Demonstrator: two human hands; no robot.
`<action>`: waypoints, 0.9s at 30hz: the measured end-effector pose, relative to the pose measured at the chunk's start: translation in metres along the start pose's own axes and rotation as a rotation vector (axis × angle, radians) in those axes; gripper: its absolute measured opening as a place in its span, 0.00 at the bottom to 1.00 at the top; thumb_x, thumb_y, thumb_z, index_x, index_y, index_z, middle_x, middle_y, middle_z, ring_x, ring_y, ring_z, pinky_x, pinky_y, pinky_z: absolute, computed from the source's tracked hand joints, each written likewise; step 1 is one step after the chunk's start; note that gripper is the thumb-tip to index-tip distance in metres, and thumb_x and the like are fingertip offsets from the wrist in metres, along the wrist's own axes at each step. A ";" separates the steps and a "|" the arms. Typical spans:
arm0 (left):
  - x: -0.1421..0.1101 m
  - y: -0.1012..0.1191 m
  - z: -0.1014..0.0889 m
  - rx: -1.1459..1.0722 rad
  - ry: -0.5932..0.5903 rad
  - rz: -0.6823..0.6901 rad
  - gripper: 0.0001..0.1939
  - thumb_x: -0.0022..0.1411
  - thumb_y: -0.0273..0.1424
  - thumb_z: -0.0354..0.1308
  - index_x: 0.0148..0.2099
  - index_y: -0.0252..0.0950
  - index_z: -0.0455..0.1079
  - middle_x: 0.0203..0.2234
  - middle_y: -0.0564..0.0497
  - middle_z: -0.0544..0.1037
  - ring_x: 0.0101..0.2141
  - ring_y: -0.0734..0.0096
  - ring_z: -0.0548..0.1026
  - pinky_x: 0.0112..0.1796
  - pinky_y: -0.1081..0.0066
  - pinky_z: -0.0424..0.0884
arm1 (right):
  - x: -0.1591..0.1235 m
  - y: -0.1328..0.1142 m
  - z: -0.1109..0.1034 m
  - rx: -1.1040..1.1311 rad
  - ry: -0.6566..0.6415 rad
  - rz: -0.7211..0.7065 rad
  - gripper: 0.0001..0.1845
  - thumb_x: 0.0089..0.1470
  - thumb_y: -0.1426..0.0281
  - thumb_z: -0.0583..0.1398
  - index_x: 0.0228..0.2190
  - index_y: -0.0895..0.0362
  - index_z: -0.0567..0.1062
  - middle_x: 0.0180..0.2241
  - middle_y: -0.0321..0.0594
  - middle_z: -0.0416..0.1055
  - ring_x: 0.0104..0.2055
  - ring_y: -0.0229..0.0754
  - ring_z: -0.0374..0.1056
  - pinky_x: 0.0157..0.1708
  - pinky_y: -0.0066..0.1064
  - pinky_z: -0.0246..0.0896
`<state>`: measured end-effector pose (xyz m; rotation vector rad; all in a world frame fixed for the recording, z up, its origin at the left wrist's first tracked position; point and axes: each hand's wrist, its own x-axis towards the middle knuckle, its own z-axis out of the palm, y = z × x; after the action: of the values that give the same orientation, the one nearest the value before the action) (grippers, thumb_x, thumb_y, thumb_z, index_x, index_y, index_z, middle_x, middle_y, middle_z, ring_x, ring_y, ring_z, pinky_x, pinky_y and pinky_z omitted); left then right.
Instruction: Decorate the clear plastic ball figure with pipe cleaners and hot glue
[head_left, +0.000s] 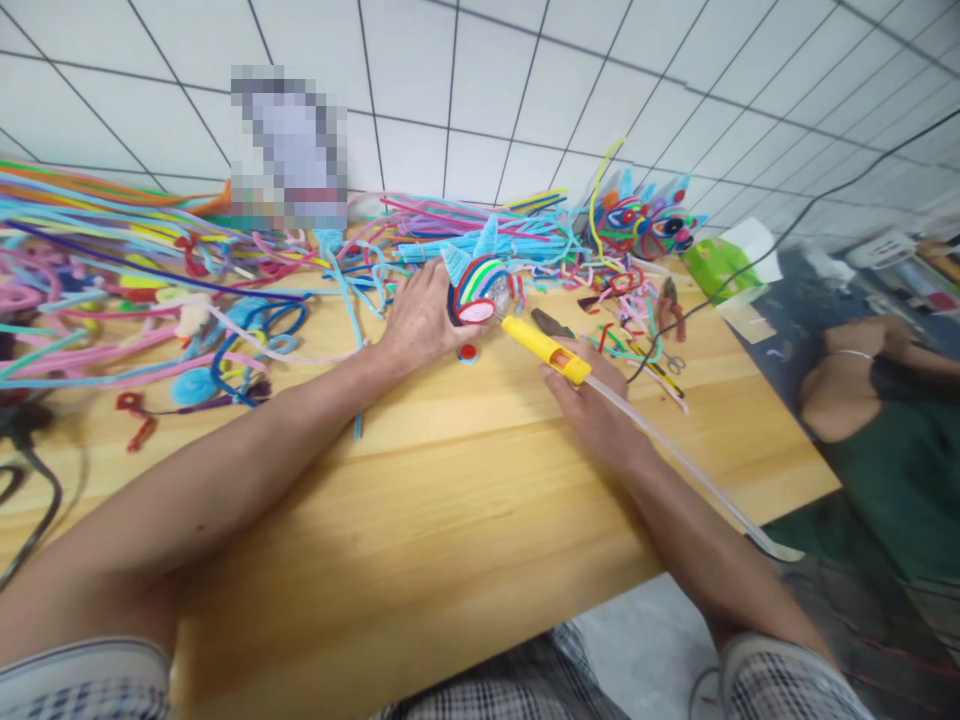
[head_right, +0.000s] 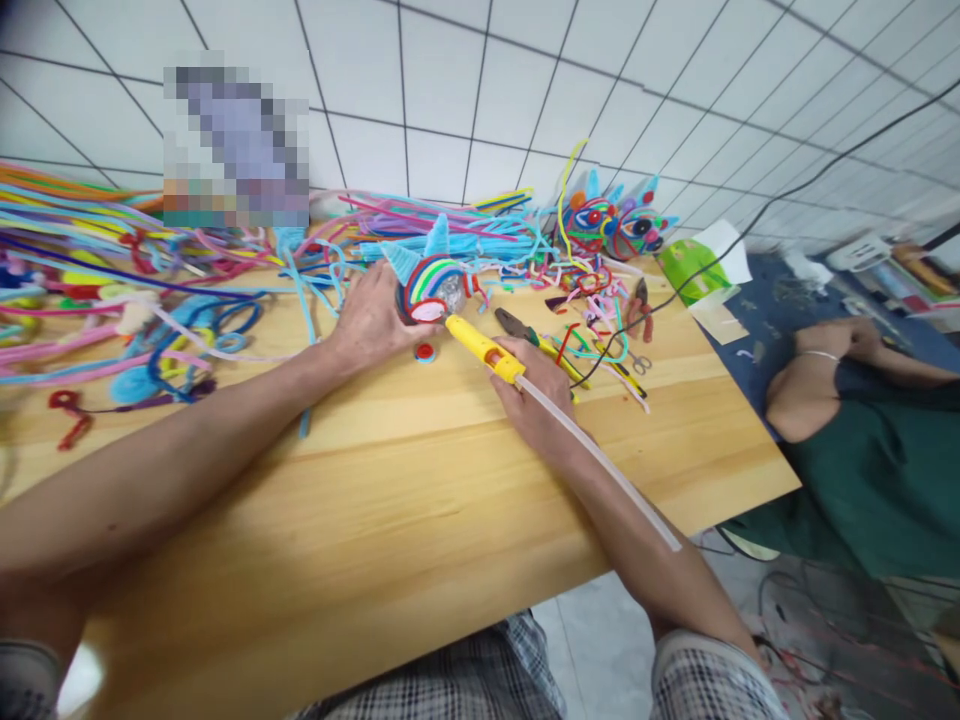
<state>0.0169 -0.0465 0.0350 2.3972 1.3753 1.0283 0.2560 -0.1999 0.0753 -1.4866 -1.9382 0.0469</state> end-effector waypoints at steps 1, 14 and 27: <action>0.000 -0.001 0.000 -0.017 -0.016 0.007 0.39 0.56 0.47 0.76 0.63 0.40 0.65 0.58 0.38 0.77 0.62 0.34 0.74 0.61 0.44 0.70 | -0.001 0.001 0.001 -0.002 0.002 -0.008 0.14 0.71 0.64 0.59 0.52 0.52 0.79 0.45 0.44 0.84 0.47 0.52 0.81 0.49 0.42 0.77; -0.001 -0.002 0.004 -0.008 -0.010 -0.016 0.39 0.55 0.47 0.79 0.59 0.41 0.64 0.56 0.39 0.75 0.59 0.35 0.75 0.58 0.46 0.73 | -0.005 0.010 0.013 -0.074 0.001 -0.024 0.12 0.74 0.62 0.56 0.51 0.50 0.76 0.46 0.46 0.82 0.49 0.53 0.80 0.49 0.42 0.76; -0.001 -0.004 0.006 0.007 -0.003 0.006 0.40 0.56 0.47 0.78 0.61 0.40 0.63 0.60 0.37 0.74 0.62 0.34 0.74 0.60 0.46 0.72 | -0.002 0.011 0.016 -0.102 0.018 -0.019 0.11 0.74 0.63 0.55 0.51 0.50 0.74 0.45 0.45 0.81 0.47 0.52 0.79 0.46 0.43 0.75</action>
<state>0.0174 -0.0444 0.0281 2.4080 1.3744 1.0226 0.2571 -0.1918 0.0568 -1.5285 -1.9661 -0.0741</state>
